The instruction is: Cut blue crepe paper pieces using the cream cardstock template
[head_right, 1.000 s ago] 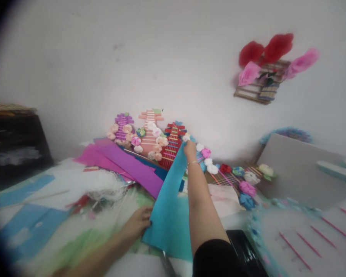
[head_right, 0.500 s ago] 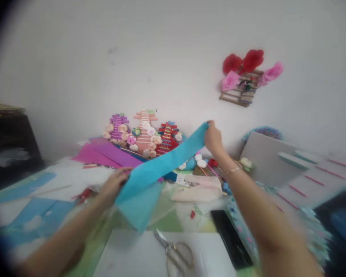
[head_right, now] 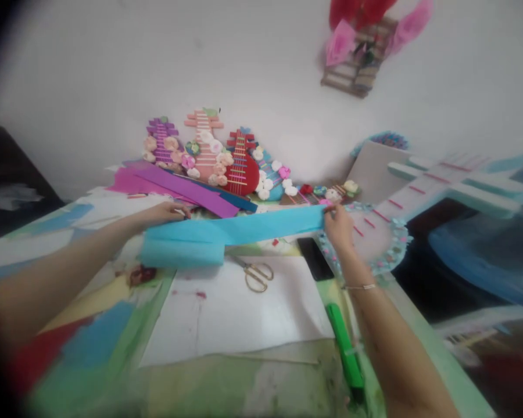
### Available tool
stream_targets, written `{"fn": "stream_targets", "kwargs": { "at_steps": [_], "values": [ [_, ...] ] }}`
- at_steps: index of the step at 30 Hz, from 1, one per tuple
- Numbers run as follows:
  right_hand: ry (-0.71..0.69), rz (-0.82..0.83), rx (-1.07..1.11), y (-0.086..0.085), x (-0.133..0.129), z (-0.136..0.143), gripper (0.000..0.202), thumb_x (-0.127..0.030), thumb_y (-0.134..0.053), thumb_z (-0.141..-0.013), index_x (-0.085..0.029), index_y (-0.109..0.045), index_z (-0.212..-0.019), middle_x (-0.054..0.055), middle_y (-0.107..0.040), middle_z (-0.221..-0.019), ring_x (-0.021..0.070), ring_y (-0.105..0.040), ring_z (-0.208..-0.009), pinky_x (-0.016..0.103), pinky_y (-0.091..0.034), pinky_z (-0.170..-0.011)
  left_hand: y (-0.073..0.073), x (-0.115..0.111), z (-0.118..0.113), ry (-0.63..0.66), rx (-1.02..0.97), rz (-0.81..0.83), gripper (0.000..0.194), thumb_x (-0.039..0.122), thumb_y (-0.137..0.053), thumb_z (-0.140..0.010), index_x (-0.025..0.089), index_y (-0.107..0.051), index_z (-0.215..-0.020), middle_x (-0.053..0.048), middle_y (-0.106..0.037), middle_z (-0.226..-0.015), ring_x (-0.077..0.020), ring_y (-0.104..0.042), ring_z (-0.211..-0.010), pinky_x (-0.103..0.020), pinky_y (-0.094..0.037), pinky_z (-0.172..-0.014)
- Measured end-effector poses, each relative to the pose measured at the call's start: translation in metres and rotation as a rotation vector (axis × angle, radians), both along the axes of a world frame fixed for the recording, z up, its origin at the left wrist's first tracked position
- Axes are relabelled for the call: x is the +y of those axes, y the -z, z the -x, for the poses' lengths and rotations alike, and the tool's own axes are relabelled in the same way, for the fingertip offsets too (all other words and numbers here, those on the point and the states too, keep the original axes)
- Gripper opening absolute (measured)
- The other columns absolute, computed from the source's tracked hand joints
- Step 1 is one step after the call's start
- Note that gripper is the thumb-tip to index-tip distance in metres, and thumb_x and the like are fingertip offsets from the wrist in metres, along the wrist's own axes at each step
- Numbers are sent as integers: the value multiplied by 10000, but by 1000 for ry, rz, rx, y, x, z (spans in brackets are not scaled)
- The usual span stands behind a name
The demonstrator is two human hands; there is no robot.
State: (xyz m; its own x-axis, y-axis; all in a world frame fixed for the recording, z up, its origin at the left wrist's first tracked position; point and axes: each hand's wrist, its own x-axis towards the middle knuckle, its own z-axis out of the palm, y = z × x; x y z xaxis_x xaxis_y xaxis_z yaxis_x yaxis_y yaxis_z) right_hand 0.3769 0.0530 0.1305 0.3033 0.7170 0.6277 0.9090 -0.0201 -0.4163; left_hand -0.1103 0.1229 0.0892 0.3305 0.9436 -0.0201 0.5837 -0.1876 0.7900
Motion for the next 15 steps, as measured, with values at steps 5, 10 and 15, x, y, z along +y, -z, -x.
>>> {"fn": "stream_targets", "kwargs": {
  "at_steps": [5,10,15],
  "values": [
    [31,198,74,68,1,13,225,-352,-566,-922,-141,-632,-878,18,-638,-803,151,-598,-728,333,-482,-745,40,6,3,-26,244,-56,306,343,-600,-936,148,-599,-1171,-81,-618,-1169,-219,-630,-987,-406,-553,-831],
    [40,202,109,78,-5,13,270,-391,-575,-914,-141,-634,-831,35,-666,-822,175,-626,-798,370,-474,-814,55,-1,15,-75,374,-215,322,339,-597,-939,151,-584,-1199,-91,-607,-1196,-225,-624,-1016,-426,-546,-855],
    [-55,157,133,72,-25,24,267,-374,-561,-808,-157,-687,-717,123,-736,-798,276,-663,-823,371,-451,-790,60,-26,20,-58,486,-364,304,344,-589,-943,147,-596,-1175,-85,-617,-1173,-226,-624,-1015,-434,-538,-869]
  ]
}}
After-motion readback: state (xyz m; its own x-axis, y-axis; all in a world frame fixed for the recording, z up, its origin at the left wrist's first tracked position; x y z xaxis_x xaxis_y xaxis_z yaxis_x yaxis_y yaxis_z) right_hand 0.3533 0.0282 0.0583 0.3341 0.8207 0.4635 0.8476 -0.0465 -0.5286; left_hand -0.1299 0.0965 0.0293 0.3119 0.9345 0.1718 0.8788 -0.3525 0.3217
